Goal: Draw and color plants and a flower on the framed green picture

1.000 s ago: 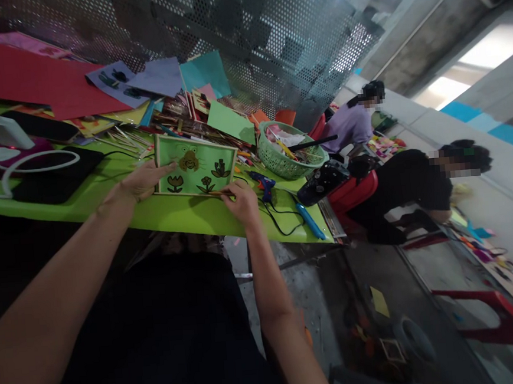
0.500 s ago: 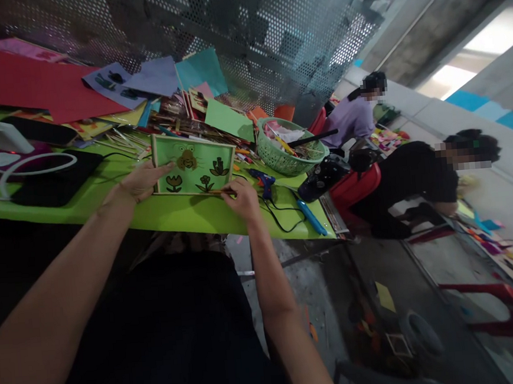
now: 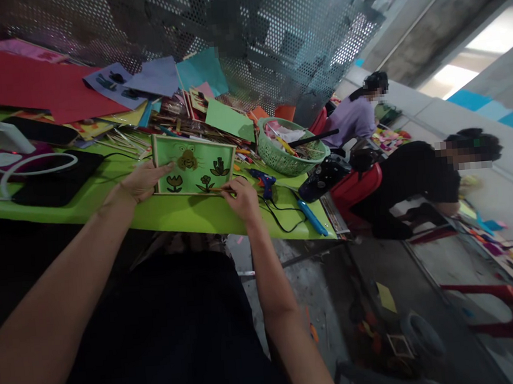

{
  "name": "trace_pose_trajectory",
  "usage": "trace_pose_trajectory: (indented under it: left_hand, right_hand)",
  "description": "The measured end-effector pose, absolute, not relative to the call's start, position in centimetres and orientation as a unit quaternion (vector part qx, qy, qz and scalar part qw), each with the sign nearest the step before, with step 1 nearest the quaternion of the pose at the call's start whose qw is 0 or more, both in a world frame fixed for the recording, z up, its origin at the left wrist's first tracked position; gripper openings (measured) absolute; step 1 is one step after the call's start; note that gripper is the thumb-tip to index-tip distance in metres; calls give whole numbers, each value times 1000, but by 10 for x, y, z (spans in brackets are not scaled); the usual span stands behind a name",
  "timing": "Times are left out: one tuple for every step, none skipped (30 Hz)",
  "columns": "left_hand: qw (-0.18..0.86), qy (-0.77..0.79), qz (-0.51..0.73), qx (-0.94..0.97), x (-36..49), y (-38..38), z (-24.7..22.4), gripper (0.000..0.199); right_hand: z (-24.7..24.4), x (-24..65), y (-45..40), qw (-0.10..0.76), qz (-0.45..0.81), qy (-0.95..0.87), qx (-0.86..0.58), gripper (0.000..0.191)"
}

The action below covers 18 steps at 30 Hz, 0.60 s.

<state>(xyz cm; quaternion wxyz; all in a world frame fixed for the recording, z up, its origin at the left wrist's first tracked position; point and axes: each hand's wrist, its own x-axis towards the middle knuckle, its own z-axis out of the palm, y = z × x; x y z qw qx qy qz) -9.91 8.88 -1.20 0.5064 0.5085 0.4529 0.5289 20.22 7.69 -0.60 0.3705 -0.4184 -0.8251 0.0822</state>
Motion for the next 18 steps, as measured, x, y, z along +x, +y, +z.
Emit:
trace_pose_trajectory:
  left_hand:
    - [507,453,529,507,-99,89,-12,63]
    - [507,453,530,507,-99,90,-13,63]
    - [508,453,530,506,-99,90,-13,62]
    - [508,454,530,505,-99,91,-13,60]
    - [507,455,531,504,-99,90,-13,58]
    - [507,456,531,504,-99,90,-12,56]
    - [507,456,531,503,-99,89,-11,55]
    - [508,457,531,502,-98,88,-10,55]
    - [508,456,531,501,-98,87,-9,56]
    - [509,456,531,501,-98,87,-8,57]
    - [509,456,533,500,-98,86,-8,57]
    - [509,455,533,499,-98,86,-7,57]
    - [509,455,533,499,-98,86,-7,55]
    - [510,455,533,498,-97,86,-7,53]
    - [511,455,532,498,-97,86,-8,52]
    - [513,456,532,497,-97,87,-9,51]
    - [515,456,531,496,-97,88,-10,51]
    - [516,456,530,495,-97,89,-11,52]
  right_hand:
    - [-6,202,77,369,81,-826,-418,7]
    - [-6,202,77,367,78,-828,-417,7]
    - [-7,203,77,365,76,-829,-416,7]
    - [-7,203,78,365,74,-830,-415,7]
    - [-8,203,78,366,72,-831,-413,7]
    - [-8,202,78,368,72,-831,-412,7]
    - [-9,202,79,370,72,-830,-410,7]
    - [-9,202,79,372,72,-830,-409,7]
    - [-9,202,79,373,72,-830,-409,6]
    - [-10,202,80,372,72,-830,-409,6]
    - [-10,202,80,371,72,-830,-411,6]
    - [-10,202,80,368,72,-830,-413,6]
    - [-10,202,80,367,72,-830,-415,7]
    - [-10,202,80,366,73,-829,-416,7]
    - [-10,202,80,367,75,-829,-415,7]
    - [-10,202,80,368,76,-829,-413,7]
    - [-10,202,80,369,76,-830,-411,7]
    - [-9,202,80,369,75,-831,-409,7]
